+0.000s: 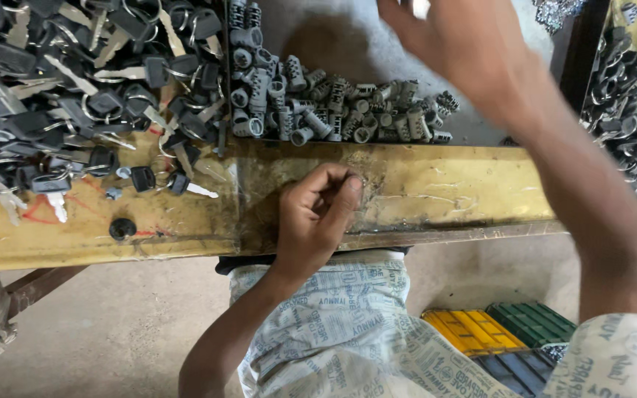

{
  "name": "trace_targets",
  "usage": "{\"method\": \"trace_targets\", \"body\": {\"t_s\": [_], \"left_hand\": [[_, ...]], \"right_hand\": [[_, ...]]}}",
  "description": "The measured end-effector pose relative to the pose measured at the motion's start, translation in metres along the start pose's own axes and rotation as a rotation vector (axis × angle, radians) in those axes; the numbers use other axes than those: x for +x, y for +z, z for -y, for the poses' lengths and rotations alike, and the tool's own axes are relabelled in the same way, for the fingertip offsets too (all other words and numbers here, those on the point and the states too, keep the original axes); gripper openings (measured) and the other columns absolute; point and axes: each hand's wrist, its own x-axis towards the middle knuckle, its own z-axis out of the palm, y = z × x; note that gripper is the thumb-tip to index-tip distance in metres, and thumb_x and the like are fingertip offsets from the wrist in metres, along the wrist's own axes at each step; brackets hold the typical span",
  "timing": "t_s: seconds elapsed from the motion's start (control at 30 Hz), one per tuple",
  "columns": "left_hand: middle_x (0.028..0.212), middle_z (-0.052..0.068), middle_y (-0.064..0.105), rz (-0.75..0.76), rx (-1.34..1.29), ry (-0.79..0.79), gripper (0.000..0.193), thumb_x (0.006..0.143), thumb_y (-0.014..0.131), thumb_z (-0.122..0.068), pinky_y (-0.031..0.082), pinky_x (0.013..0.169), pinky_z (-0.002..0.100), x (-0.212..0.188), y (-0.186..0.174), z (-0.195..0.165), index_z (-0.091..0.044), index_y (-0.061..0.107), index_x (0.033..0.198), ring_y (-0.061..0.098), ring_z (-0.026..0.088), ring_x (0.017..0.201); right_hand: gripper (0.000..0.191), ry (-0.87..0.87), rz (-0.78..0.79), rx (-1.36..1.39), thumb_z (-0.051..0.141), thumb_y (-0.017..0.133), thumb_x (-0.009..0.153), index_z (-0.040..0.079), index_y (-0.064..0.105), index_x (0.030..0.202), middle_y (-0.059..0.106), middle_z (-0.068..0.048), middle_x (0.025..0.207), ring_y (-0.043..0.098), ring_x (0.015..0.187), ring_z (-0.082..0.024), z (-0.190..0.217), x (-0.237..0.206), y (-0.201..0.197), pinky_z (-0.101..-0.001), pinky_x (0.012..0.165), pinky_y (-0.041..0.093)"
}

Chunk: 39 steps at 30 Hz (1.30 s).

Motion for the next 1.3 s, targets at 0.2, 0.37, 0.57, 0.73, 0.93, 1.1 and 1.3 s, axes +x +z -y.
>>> {"method": "trace_targets", "body": {"t_s": [0.2,0.37,0.57,0.73,0.93,1.1,1.3], "left_hand": [[0.08,-0.004,0.061,-0.044,-0.221,-0.107,0.018,0.107,0.064,-0.018,0.037,0.054,0.019,-0.003,0.017,-0.005,0.0,0.067,0.107,0.047,0.0,0.065],[0.083,-0.003,0.064,-0.011,-0.395,-0.194,0.017,0.109,0.064,-0.016,0.041,0.058,0.019,-0.015,0.044,-0.012,0.001,0.068,0.111,0.053,0.001,0.068],[0.092,0.002,0.069,-0.062,-0.295,-0.084,0.015,0.111,0.063,-0.009,0.051,0.069,0.021,-0.018,0.064,-0.009,0.004,0.07,0.112,0.061,0.004,0.079],[0.09,0.003,0.071,-0.036,-0.257,-0.088,0.015,0.109,0.064,-0.01,0.056,0.069,0.022,-0.022,0.069,-0.006,0.004,0.07,0.11,0.064,0.005,0.078],[0.083,0.002,0.069,-0.075,-0.209,-0.088,0.016,0.106,0.068,-0.011,0.05,0.06,0.02,-0.021,0.065,0.0,0.003,0.072,0.111,0.061,0.004,0.071],[0.08,-0.001,0.068,-0.041,0.05,0.027,0.015,0.105,0.07,-0.013,0.041,0.053,0.018,-0.01,0.057,0.001,0.0,0.075,0.11,0.055,0.0,0.063],[0.082,0.0,0.071,0.132,0.347,0.076,0.013,0.103,0.069,-0.013,0.043,0.054,0.019,0.007,0.041,-0.016,-0.001,0.074,0.106,0.059,0.001,0.063]], "right_hand": [[0.014,-0.025,-0.229,0.401,-0.002,0.075,0.094,0.001,0.066,0.104,0.073,-0.012,0.096,0.074,0.076,-0.014,0.079,-0.096,-0.016,-0.0243,0.062,0.057],[0.022,0.215,-0.421,0.369,-0.006,0.079,0.086,-0.007,0.063,0.102,0.069,-0.018,0.093,0.071,0.073,-0.018,0.132,-0.118,0.001,-0.0269,0.061,0.057],[0.023,0.389,-0.475,0.18,-0.006,0.082,0.084,-0.005,0.066,0.101,0.07,-0.015,0.093,0.069,0.072,-0.02,0.147,-0.141,0.004,-0.0317,0.063,0.056],[0.023,0.411,-0.463,0.223,-0.007,0.083,0.082,-0.006,0.066,0.098,0.071,-0.018,0.092,0.065,0.065,-0.017,0.145,-0.152,0.003,-0.0261,0.052,0.047],[0.023,0.284,-0.515,0.235,-0.012,0.08,0.081,-0.008,0.066,0.1,0.07,-0.019,0.091,0.072,0.076,-0.026,0.135,-0.148,0.004,-0.0364,0.064,0.059],[0.022,0.419,-0.447,0.321,-0.013,0.081,0.092,-0.008,0.068,0.109,0.072,-0.016,0.099,0.072,0.086,-0.023,0.133,-0.148,0.002,-0.0312,0.068,0.059],[0.026,0.387,-0.374,0.306,-0.012,0.081,0.085,-0.003,0.075,0.109,0.073,-0.015,0.094,0.071,0.079,-0.021,0.123,-0.146,0.005,-0.0305,0.066,0.054]]}}
